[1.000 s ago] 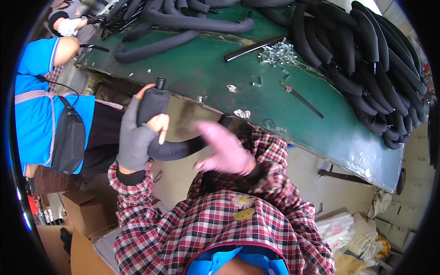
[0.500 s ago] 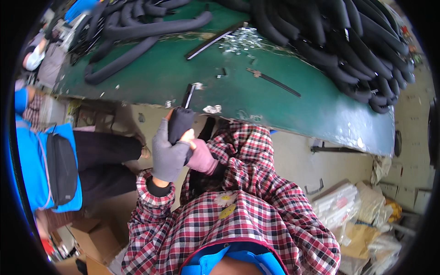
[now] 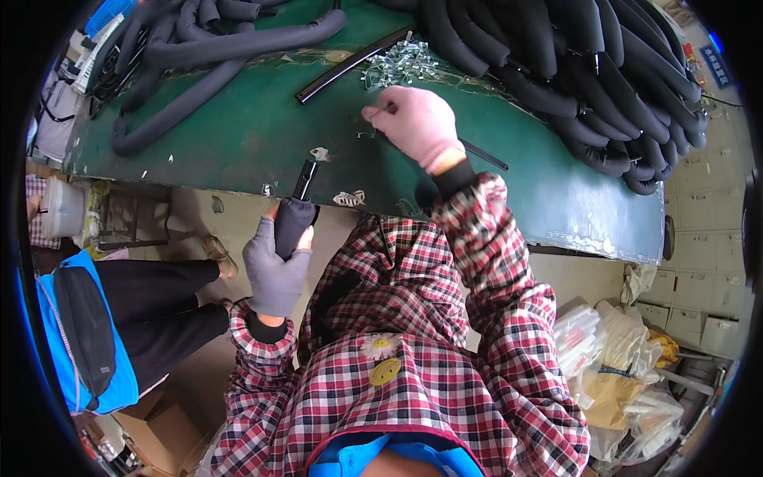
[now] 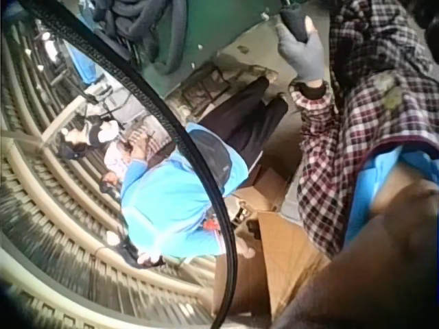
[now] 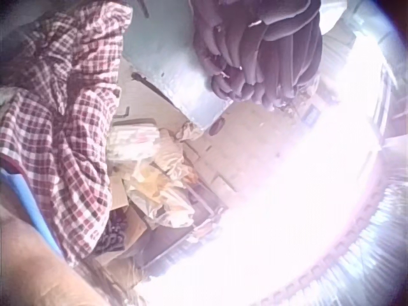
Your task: The person repeatedly picks up black foam tubes and small metal clips from a green workbench, inserts the clips into the tube ends, and places the assembled tubes back on the table. The process is repeated continuously throughout the clip.
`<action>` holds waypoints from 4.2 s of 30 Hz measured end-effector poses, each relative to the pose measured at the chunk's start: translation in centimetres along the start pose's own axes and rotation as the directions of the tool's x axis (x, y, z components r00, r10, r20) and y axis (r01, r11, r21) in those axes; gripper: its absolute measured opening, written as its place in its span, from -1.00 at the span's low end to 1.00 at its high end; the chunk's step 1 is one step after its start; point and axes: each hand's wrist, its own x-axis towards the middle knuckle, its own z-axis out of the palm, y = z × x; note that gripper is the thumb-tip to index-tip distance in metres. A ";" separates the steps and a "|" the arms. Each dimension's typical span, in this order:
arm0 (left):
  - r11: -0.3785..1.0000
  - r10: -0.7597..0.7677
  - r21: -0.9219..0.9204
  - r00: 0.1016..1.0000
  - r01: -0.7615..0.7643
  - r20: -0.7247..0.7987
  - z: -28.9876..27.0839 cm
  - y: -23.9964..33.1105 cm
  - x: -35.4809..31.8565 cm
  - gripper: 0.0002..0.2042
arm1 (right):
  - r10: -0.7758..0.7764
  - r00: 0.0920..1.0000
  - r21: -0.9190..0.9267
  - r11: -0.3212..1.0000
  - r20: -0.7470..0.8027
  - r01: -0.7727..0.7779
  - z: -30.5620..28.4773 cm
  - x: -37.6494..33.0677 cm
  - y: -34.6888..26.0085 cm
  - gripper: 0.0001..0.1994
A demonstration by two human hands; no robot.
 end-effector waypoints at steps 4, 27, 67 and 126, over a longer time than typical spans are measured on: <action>0.999 -0.037 -0.038 0.999 0.037 -0.007 0.7 -0.2 -0.4 -0.59 | -0.051 0.996 -0.277 0.958 0.075 0.070 1.8 1.7 -0.3 -0.83; 0.901 -0.231 -0.366 0.971 0.234 0.052 1.4 0.8 -0.9 -0.64 | 0.148 0.929 0.895 -0.356 0.339 -0.269 11.2 -14.7 -8.2 -0.87; 0.985 0.170 0.033 0.984 -0.172 0.047 2.5 0.4 -2.5 -0.48 | -0.086 0.924 0.925 -0.043 0.372 -0.377 0.8 -11.0 -4.1 -0.55; 0.958 0.129 0.190 0.916 -0.214 0.380 1.1 -0.2 0.4 -0.46 | 0.025 0.953 -0.210 0.977 0.303 0.041 -7.0 -7.1 2.9 -0.88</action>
